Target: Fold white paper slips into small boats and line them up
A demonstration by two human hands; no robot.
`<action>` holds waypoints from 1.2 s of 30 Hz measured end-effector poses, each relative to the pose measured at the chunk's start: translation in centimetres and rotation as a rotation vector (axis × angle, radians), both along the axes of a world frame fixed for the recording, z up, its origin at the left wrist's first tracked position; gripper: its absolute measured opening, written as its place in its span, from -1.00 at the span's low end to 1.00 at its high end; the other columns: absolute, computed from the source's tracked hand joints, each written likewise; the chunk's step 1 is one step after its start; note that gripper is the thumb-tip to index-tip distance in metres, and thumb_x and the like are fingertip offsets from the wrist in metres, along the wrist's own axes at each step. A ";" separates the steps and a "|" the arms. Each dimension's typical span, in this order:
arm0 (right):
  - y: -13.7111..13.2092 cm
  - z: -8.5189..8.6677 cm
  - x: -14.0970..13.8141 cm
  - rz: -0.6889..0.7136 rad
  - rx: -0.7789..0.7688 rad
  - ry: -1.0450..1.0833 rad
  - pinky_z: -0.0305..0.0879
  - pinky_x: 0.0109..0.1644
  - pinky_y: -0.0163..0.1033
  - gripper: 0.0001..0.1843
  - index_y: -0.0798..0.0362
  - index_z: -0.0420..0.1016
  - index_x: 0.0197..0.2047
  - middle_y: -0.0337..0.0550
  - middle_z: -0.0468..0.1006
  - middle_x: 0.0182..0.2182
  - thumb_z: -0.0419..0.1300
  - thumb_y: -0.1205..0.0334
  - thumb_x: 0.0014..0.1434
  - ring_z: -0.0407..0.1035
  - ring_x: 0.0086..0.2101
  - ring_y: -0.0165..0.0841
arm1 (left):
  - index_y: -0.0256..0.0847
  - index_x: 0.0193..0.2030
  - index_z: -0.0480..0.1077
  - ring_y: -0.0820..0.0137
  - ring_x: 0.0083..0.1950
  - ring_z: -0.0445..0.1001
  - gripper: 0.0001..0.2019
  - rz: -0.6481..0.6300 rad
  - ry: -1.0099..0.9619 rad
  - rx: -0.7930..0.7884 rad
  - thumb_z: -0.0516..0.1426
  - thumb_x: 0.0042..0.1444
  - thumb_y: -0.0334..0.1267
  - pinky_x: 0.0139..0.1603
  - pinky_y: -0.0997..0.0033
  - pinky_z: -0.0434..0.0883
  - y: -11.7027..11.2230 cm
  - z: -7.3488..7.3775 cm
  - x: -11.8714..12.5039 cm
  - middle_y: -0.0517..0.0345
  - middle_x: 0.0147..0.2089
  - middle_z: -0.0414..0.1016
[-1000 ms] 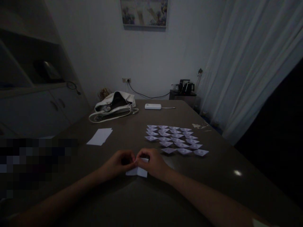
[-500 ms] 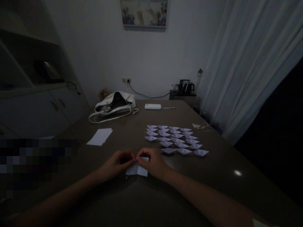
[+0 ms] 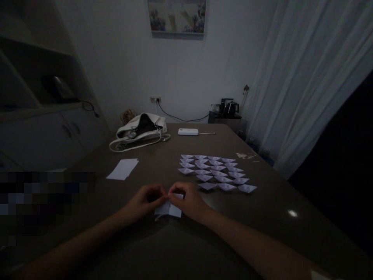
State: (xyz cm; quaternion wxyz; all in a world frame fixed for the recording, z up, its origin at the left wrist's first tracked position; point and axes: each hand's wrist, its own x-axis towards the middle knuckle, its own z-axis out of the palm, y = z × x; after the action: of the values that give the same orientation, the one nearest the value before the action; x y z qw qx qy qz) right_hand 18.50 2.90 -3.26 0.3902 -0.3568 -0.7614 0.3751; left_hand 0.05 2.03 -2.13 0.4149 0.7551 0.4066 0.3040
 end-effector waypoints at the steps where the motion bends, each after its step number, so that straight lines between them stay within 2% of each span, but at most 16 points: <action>1: 0.0 0.0 0.0 -0.004 -0.003 0.003 0.17 -0.40 -0.35 -0.91 0.11 0.42 -0.43 -0.24 0.44 -0.51 0.14 0.33 0.09 0.30 -0.45 -0.43 | -0.31 -0.37 0.37 0.46 -0.41 0.30 -0.79 0.006 0.007 -0.001 0.09 0.14 -0.18 -0.42 0.52 0.23 0.1 -0.1 0.0 0.21 -0.46 0.34; 25: -0.1 0.3 -0.1 -0.059 -0.018 0.008 0.18 -0.41 -0.36 -0.91 0.11 0.42 -0.45 -0.23 0.46 -0.52 0.14 0.33 0.07 0.32 -0.46 -0.42 | -0.29 -0.39 0.38 0.45 -0.43 0.33 -0.83 0.048 0.058 0.069 0.08 0.11 -0.23 -0.43 0.53 0.24 -0.1 0.4 0.1 0.20 -0.47 0.38; 36: 0.2 -0.2 0.0 -0.101 -0.014 0.024 0.19 -0.41 -0.35 -0.92 0.09 0.42 -0.43 -0.24 0.46 -0.50 0.14 0.33 0.09 0.34 -0.44 -0.42 | -0.28 -0.38 0.39 0.45 -0.44 0.33 -0.82 0.075 0.069 0.070 0.07 0.12 -0.22 -0.43 0.52 0.24 0.2 0.4 0.2 0.20 -0.48 0.40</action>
State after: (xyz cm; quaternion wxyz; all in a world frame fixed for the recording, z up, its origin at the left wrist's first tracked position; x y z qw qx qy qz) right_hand 18.53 3.10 -3.46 0.4152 -0.3932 -0.7349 0.3645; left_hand 0.24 2.19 -1.75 0.3625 0.7634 0.4377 0.3069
